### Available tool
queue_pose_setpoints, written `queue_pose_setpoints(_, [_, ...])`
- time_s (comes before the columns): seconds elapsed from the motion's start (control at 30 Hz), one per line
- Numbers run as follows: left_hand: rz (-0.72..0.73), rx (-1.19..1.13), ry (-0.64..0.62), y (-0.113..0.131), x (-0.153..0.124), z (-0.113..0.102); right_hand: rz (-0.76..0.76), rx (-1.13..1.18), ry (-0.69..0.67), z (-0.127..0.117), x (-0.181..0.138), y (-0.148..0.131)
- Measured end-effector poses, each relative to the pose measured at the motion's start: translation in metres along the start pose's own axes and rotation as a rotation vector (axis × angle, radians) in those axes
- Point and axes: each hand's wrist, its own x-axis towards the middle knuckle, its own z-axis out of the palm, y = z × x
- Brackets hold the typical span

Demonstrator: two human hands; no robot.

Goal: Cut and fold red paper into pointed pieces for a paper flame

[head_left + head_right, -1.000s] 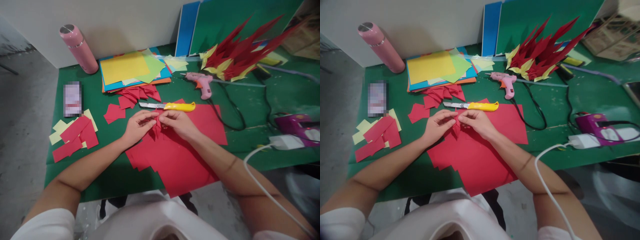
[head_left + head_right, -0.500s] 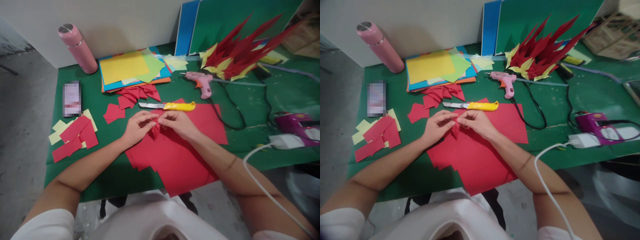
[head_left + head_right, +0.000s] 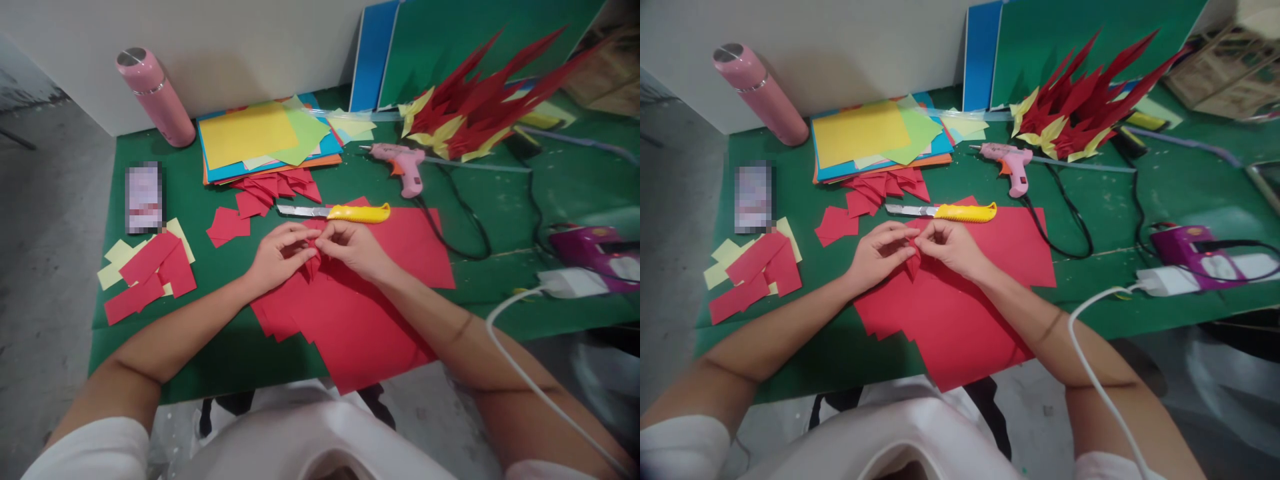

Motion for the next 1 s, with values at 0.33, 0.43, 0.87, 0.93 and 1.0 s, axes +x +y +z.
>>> queue_pose_setpoints(0.33, [-0.105, -0.118, 0.044, 0.0012, -0.0022, 0.0042, -0.013, -0.025, -0.01, 0.0038, -0.0007, -0.0019])
queue_pose_setpoints(0.43, [-0.09, -0.093, 0.06, 0.0006, -0.0013, 0.0029, -0.011, -0.005, -0.028, 0.0048, -0.0016, -0.0033])
queue_pose_setpoints(0.87, [-0.07, -0.12, 0.045, 0.0068, 0.0012, 0.0018, -0.033, -0.015, -0.02, 0.006, -0.0011, -0.0035])
queue_pose_setpoints(0.93, [-0.091, -0.14, 0.071, 0.0078, 0.0015, 0.0016, -0.017, -0.017, -0.043, 0.0053, -0.0011, -0.0042])
queue_pose_setpoints(1.0, [-0.116, -0.152, 0.093, 0.0077, 0.0017, 0.0014, -0.008, -0.021, -0.063, 0.0045, -0.0009, -0.0039])
